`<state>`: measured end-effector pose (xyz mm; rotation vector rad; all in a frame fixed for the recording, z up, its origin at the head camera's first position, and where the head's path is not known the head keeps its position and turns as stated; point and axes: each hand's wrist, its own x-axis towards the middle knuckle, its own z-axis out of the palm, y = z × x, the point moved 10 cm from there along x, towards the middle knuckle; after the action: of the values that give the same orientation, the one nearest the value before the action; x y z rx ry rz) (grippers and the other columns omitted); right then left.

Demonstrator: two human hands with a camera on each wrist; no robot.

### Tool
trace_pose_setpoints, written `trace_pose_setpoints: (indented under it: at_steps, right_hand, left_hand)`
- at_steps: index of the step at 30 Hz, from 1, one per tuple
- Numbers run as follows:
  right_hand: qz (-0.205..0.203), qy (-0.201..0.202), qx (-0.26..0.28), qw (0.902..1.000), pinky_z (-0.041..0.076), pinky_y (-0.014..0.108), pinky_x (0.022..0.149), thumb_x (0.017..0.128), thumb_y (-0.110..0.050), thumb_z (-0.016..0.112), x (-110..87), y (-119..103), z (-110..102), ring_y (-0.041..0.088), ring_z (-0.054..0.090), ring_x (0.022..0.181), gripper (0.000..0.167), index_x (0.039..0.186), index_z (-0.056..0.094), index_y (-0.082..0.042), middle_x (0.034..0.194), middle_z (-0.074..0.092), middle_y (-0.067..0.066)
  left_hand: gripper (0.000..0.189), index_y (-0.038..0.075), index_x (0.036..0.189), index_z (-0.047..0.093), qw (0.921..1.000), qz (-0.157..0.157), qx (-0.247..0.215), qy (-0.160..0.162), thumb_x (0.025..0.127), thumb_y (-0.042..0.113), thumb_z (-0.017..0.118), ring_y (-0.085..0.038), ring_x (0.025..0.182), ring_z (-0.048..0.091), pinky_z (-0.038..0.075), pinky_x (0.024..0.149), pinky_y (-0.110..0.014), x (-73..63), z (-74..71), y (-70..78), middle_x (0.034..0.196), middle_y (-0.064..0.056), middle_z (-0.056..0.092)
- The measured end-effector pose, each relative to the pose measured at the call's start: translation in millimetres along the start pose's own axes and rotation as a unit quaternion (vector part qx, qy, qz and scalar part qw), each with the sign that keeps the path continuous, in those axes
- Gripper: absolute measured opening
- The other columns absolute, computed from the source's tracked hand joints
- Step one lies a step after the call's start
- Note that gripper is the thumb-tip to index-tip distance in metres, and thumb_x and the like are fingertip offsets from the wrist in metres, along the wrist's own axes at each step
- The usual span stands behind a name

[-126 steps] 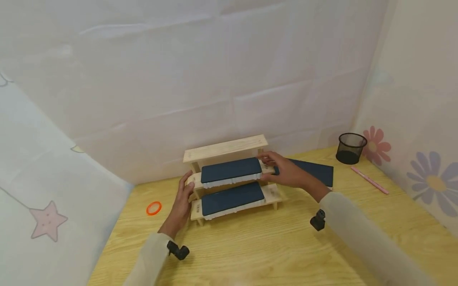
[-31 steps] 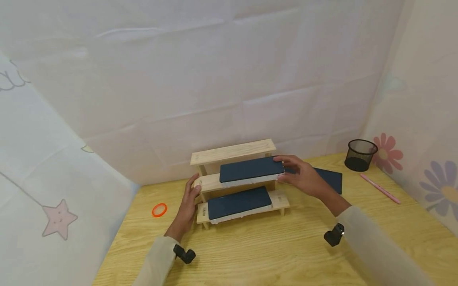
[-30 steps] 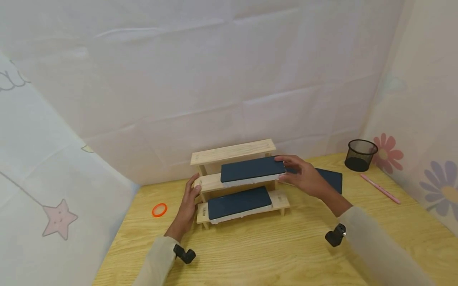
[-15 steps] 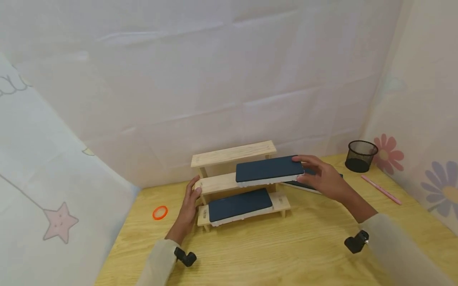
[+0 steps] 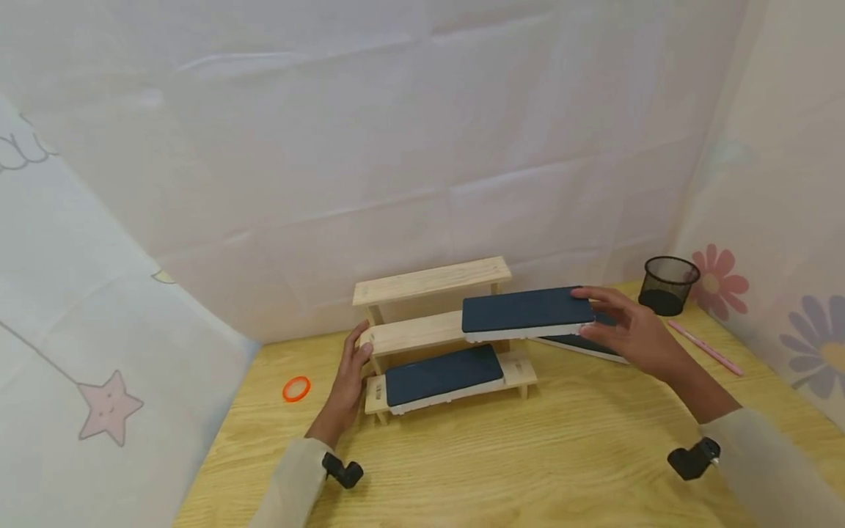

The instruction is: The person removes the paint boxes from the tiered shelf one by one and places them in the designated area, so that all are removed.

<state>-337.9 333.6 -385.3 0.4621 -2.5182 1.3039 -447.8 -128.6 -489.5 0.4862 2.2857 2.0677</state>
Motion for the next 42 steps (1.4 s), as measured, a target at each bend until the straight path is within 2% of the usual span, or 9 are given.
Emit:
trace_pose_setpoints:
  at_steps: [8,16,24,32,37,42]
  right_hand:
    - [0.013,0.012,-0.028,0.9994,0.042,0.008,0.086,0.099,-0.012,0.066,-13.2,11,-16,-0.009,0.039,0.128,0.059,0.153,0.044,-0.024,0.156,0.038,-0.002]
    - [0.011,0.022,-0.013,0.9996,0.043,0.008,0.086,0.099,-0.008,0.065,-24.2,21,-28,-0.009,0.039,0.129,0.058,0.153,0.044,-0.018,0.157,0.037,-0.003]
    - [0.031,0.023,-0.010,0.9992,0.039,0.005,0.086,0.100,-0.007,0.063,-43.1,40,-37,0.000,0.030,0.140,0.062,0.156,0.039,-0.017,0.163,0.021,-0.007]
    - [0.046,0.053,-0.029,0.9972,0.039,0.003,0.085,0.100,-0.009,0.064,-64.5,58,-43,0.000,0.030,0.141,0.063,0.156,0.038,-0.017,0.164,0.019,-0.009]
    - [0.048,0.062,-0.040,0.9961,0.038,0.002,0.084,0.099,-0.010,0.065,-74.1,65,-45,-0.004,0.029,0.139,0.063,0.156,0.039,-0.017,0.164,0.019,-0.010]
    - [0.041,0.056,-0.046,0.9965,0.039,0.002,0.085,0.098,-0.009,0.066,-79.3,67,-45,-0.013,0.035,0.129,0.063,0.155,0.040,-0.016,0.161,0.028,-0.008]
  left_hand:
    - [0.055,0.043,0.157,0.025,1.0000,-0.001,0.000,0.000,0.105,0.053,0.043,-0.030,0.151,0.011,0.011,0.110,-0.074,-1.8,-2.3,0.3,0.163,0.013,0.010]
    - [0.054,0.044,0.156,0.025,1.0000,0.001,0.004,0.006,0.106,0.052,0.043,-0.028,0.151,0.011,0.011,0.111,-0.073,-3.5,-5.4,-0.9,0.163,0.013,0.011]
    - [0.052,0.050,0.154,0.027,0.9999,0.005,0.008,0.007,0.104,0.056,0.042,-0.022,0.150,0.013,0.011,0.114,-0.067,-3.7,-6.2,1.7,0.161,0.019,0.014]
    - [0.051,0.047,0.155,0.024,0.9999,0.005,-0.001,-0.009,0.107,0.049,0.040,-0.026,0.151,0.012,0.011,0.113,-0.070,-2.6,-4.1,1.7,0.162,0.014,0.010]
    - [0.053,0.040,0.159,0.020,0.9998,-0.001,0.008,-0.020,0.109,0.042,0.039,-0.027,0.152,0.005,0.013,0.113,-0.070,-5.7,-1.1,14.5,0.165,0.012,0.006]
    - [0.054,0.035,0.160,0.020,0.9995,-0.003,0.018,-0.026,0.110,0.039,0.039,-0.028,0.153,0.003,0.014,0.113,-0.070,-11.7,2.6,31.2,0.166,0.010,0.005]
